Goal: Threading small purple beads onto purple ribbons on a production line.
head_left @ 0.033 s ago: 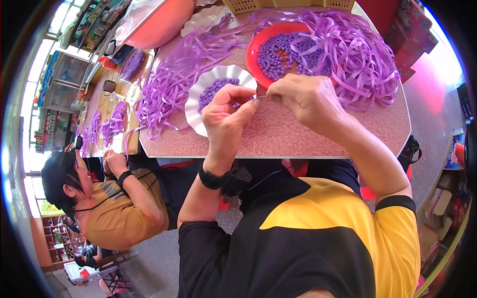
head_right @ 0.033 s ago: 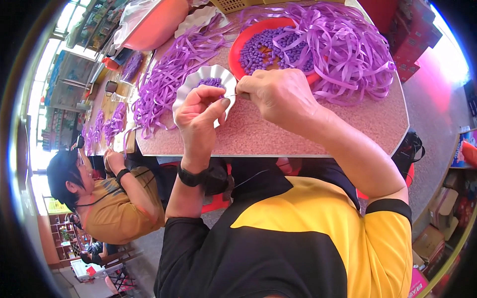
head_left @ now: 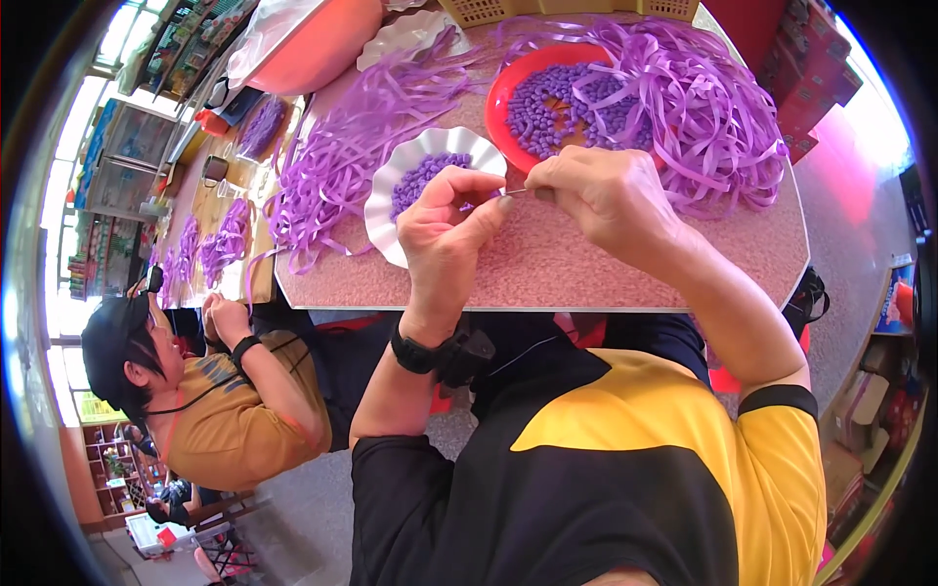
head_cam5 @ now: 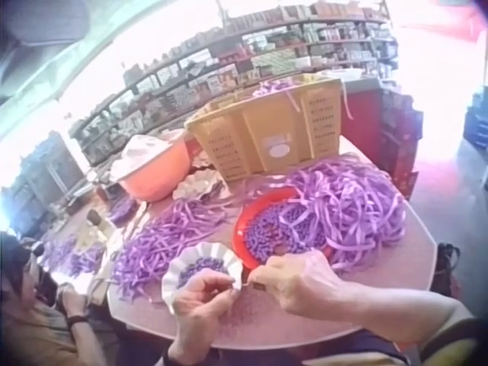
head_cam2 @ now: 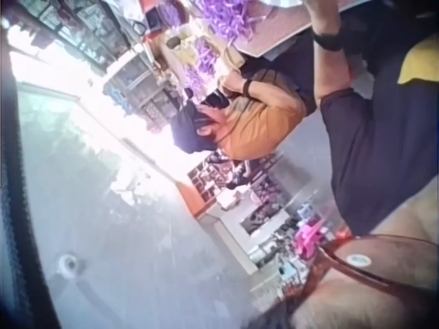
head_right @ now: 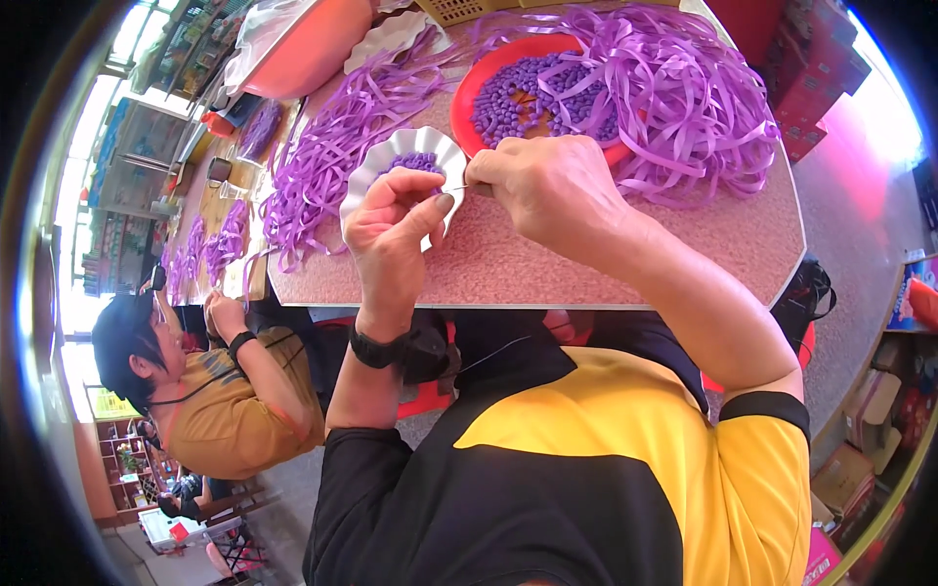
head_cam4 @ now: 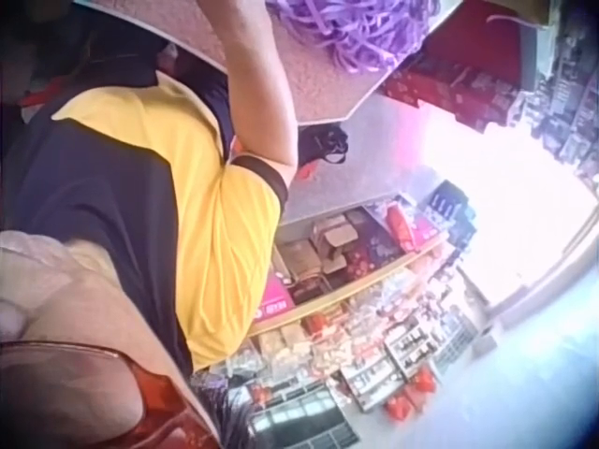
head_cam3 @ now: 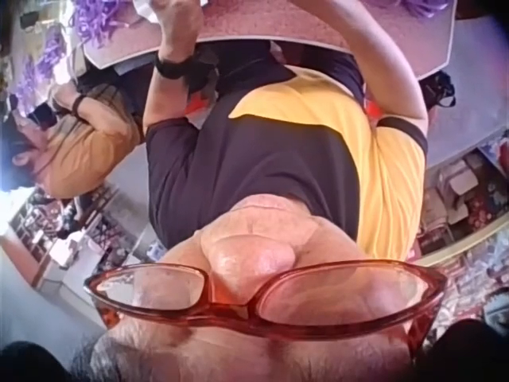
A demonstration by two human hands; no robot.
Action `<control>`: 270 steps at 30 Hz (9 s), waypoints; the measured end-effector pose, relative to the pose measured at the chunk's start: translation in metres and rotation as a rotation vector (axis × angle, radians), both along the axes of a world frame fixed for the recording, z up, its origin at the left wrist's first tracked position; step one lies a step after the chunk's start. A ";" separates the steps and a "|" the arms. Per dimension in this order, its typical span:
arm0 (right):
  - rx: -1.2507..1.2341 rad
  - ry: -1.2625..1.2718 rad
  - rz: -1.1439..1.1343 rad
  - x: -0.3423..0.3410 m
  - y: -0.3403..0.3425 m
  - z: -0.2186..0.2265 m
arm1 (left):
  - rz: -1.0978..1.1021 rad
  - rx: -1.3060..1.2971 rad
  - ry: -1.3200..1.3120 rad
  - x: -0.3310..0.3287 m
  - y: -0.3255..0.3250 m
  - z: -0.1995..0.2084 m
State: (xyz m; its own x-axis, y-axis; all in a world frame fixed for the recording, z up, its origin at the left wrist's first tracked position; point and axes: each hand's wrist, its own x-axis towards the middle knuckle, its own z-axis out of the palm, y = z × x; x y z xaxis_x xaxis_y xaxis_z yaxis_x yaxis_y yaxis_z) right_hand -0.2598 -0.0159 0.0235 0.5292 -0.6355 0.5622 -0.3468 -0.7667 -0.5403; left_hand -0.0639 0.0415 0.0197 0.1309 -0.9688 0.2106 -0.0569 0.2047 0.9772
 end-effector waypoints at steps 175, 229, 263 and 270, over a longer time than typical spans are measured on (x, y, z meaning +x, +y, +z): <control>0.209 -0.141 -0.114 -0.082 -0.003 0.001 | -0.165 0.188 -0.242 0.129 -0.212 0.068; 0.114 -0.174 -0.041 -0.039 0.043 -0.001 | -0.345 0.240 0.616 -0.031 0.015 -0.003; 0.240 -0.468 -0.079 -0.082 0.023 0.010 | -0.283 0.373 0.072 -0.063 -0.019 0.016; 0.553 -0.637 -0.165 -0.090 0.002 0.007 | -0.155 -0.281 -1.052 -0.086 -0.127 -0.013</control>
State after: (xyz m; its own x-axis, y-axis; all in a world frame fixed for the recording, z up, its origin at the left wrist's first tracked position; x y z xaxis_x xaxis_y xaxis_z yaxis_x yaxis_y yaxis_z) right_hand -0.3498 -0.0140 0.0305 0.0946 -0.9467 0.3078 0.0655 -0.3026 -0.9509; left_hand -0.1496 -0.0858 0.0072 -0.3627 -0.8590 0.3614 -0.7881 0.4897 0.3729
